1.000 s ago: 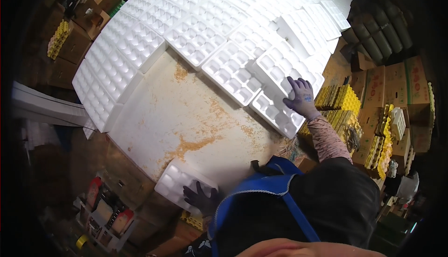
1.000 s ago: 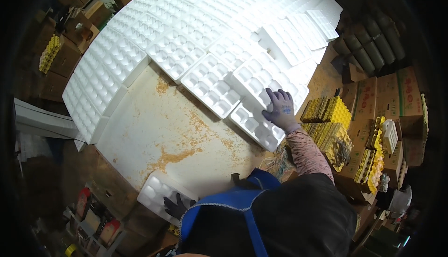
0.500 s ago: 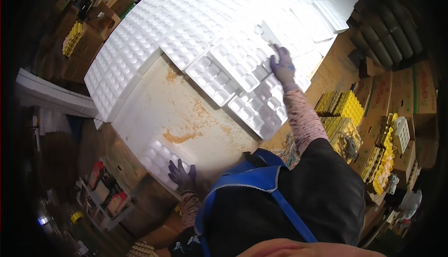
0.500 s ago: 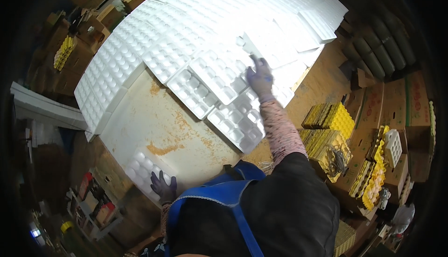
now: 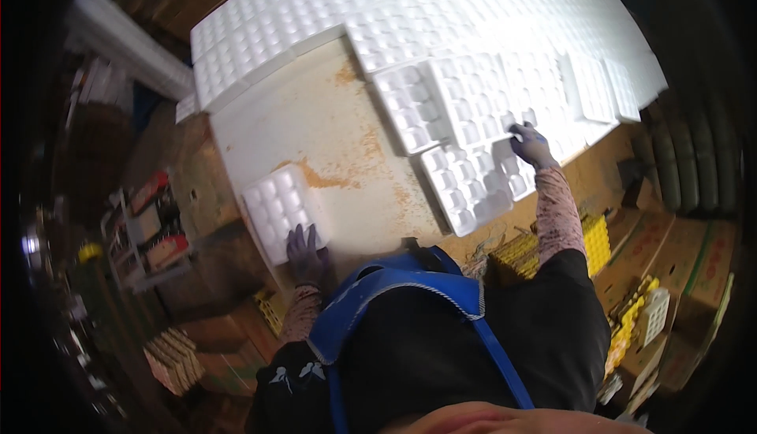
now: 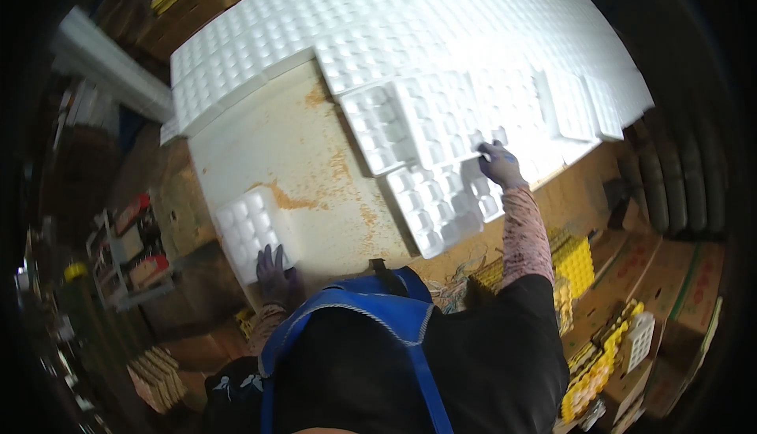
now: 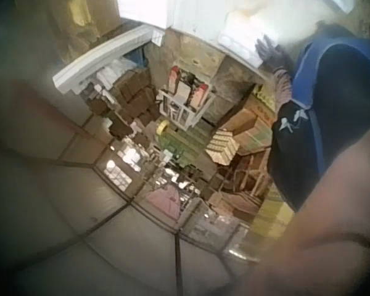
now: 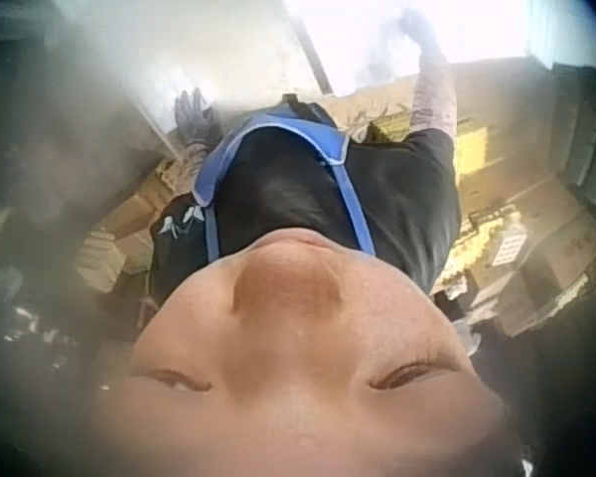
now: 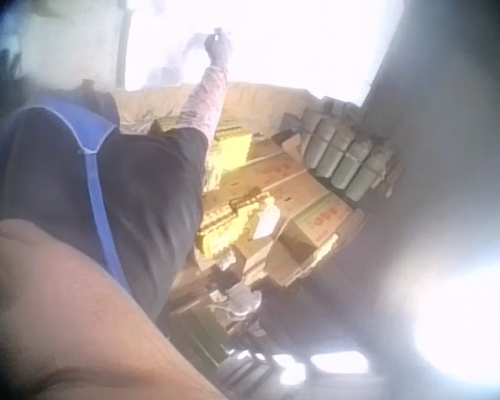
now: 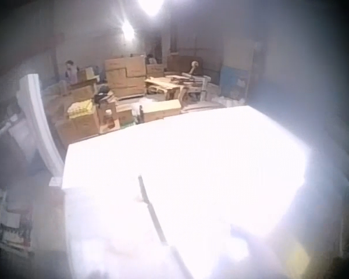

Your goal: The person handles a bundle of flexible straps and then organizes and stacks molded styrofoam egg cartons on a wooden table by hand.

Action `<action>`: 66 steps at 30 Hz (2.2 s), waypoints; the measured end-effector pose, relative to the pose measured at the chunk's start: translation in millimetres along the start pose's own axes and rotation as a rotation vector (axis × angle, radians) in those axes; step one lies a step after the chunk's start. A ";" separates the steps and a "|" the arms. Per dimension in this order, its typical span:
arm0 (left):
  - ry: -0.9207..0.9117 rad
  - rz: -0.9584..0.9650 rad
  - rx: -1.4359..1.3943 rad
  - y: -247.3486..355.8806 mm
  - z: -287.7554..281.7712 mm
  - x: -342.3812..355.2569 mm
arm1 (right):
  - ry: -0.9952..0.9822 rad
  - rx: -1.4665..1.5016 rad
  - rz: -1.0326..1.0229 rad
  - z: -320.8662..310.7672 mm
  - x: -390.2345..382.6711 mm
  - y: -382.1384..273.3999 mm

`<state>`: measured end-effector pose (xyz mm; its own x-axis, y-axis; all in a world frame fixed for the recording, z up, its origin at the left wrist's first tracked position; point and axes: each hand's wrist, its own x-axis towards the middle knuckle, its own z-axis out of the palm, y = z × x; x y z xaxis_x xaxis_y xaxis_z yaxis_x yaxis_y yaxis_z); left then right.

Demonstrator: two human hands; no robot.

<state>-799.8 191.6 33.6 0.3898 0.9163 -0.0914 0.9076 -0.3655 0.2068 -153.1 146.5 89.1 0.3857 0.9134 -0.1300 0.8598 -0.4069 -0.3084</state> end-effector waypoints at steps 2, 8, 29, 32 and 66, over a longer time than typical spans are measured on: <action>-0.042 0.004 0.005 -7.4 -4.5 -1.1 | 0.166 -0.034 -0.084 1.7 2.4 -19.0; 0.087 -0.028 -0.160 -50.0 -28.5 33.5 | 0.374 0.157 -0.474 26.0 13.7 -251.0; 0.188 0.138 -0.162 -182.9 -45.4 275.2 | 0.025 0.093 -0.275 210.2 143.5 -460.7; 0.193 0.204 -0.158 -196.9 -31.3 269.4 | 0.025 0.124 -0.358 212.0 145.3 -449.0; -0.151 -0.262 -0.293 220.9 -12.5 -16.2 | 0.109 0.072 0.172 -147.8 -1.6 388.8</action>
<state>-607.6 98.1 92.9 0.1896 0.9299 -0.3151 0.9047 -0.0408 0.4240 230.0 -14.2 108.6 0.5623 0.8225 -0.0851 0.7533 -0.5520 -0.3574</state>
